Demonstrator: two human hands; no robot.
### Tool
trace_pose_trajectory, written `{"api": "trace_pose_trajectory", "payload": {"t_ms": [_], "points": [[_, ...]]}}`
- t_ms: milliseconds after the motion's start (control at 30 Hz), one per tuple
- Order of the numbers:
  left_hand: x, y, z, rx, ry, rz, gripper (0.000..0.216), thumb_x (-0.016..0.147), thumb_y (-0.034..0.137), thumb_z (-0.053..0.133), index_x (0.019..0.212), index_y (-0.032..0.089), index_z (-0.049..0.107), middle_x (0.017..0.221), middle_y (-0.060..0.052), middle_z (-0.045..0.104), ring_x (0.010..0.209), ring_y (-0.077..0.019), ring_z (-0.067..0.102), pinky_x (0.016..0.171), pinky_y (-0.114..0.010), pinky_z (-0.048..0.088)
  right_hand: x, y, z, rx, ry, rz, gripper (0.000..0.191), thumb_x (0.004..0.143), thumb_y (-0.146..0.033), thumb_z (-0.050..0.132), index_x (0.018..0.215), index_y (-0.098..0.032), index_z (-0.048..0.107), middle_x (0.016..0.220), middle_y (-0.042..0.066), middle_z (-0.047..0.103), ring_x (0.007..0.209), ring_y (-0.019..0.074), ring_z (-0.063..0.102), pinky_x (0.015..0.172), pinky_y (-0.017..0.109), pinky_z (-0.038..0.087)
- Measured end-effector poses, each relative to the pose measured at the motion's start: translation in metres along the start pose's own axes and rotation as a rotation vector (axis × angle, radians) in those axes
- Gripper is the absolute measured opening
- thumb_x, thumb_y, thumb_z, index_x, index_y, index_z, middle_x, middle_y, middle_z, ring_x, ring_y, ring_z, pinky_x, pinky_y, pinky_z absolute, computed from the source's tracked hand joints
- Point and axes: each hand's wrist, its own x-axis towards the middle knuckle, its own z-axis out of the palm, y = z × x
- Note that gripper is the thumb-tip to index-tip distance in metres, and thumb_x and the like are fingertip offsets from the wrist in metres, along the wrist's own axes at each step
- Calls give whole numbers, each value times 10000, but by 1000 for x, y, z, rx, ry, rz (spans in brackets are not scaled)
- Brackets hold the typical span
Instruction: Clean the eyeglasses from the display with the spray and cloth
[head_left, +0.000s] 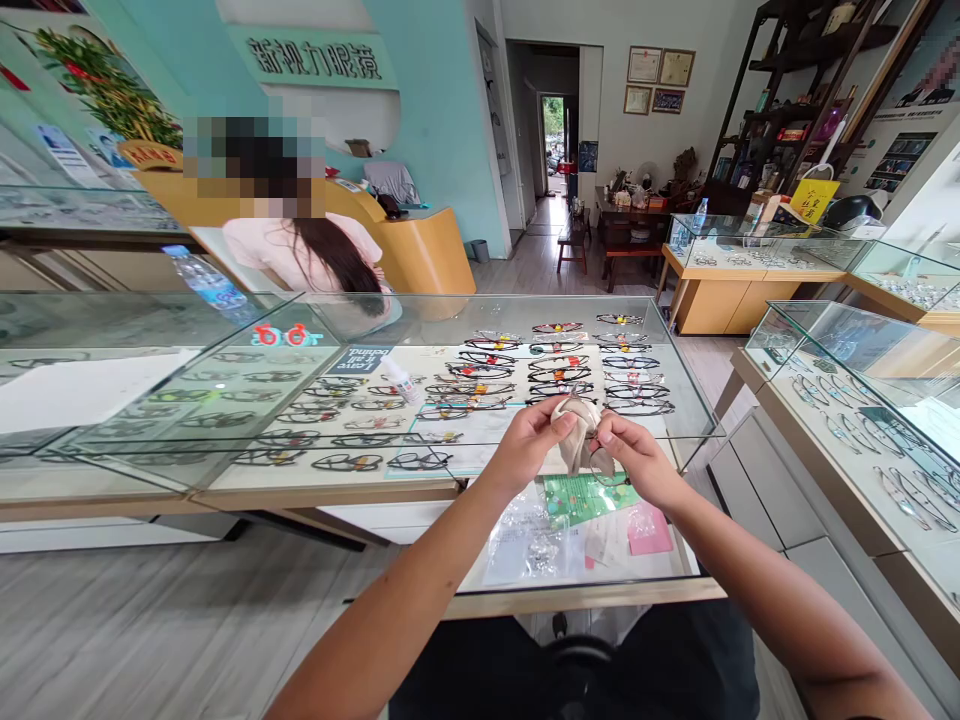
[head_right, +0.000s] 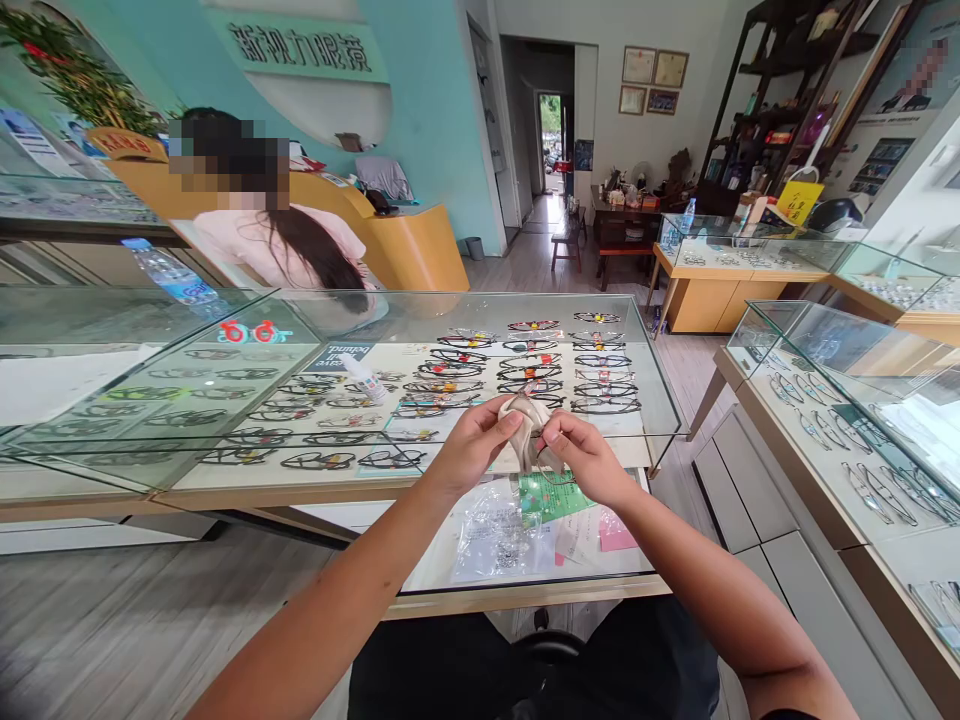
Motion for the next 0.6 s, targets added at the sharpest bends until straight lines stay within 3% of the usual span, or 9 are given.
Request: {"api": "trace_pose_trajectory", "payload": {"t_ms": [167,333,433,600], "points": [[-1,-3,1,-81,-24,-17,577,644,597,1013,911,179,717,801,-14,691,709,-145,601,656,-259,495,1,1,1,-82,47,-37,567,971,-777,645,790,-240,615,886,10,469,884,217,465,850,368,411],[-2,-1,4,-15,41,-20,630,532,598,1049,719,183,613,639,44,575,590,-98,483,568,-233,422,0,0,3,-117,-44,-21,584,979,-781,628,769,-238,581,885,7,475,880,214,474,858,371,404],[-3,0,6,36,83,-10,688,502,668,1034,655,187,567,593,60,522,556,-86,431,531,-227,373,-1,0,4,-123,-115,-16,564,1001,-774,597,820,-240,618,919,19,496,919,223,492,882,381,412],[-3,-1,5,111,114,61,766,685,897,821,606,191,535,549,55,442,530,-84,353,515,-242,322,-2,1,6,-84,-127,-28,552,1011,-754,604,828,-235,646,946,26,506,947,222,514,923,389,429]]}}
